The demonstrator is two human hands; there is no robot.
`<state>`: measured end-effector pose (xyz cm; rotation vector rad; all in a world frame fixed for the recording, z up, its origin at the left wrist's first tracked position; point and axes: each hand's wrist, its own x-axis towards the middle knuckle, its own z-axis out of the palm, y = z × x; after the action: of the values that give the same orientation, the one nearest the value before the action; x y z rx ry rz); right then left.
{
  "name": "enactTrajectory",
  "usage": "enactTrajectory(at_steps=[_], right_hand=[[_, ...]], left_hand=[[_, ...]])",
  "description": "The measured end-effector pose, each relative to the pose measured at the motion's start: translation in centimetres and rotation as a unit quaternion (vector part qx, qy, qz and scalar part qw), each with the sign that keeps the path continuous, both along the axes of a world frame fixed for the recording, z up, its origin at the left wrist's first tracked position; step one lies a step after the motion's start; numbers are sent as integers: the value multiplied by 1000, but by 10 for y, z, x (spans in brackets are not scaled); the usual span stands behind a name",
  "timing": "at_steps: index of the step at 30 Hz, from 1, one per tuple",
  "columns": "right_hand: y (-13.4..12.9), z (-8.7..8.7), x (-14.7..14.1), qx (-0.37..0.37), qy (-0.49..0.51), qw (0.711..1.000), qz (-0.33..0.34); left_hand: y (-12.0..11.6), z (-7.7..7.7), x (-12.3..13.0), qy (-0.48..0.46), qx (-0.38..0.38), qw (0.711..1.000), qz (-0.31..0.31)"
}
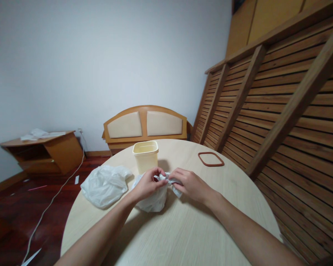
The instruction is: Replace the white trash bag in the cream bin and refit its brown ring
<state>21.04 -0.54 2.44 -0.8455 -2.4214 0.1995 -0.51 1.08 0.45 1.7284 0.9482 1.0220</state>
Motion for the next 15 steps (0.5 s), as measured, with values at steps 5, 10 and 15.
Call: enactTrajectory(at_steps=[5,10,15], right_hand=[[2,1,2,1,29,1000,-6],[7,-5,2,-3,74,997,-17],[6,-8,-1,-12,90,996,-9]], left_hand=[[0,-2,-3,14,-20,999,-23],[-3,3,1,5,7,1000,-14],[-2,2,9,-26,50,996,62]])
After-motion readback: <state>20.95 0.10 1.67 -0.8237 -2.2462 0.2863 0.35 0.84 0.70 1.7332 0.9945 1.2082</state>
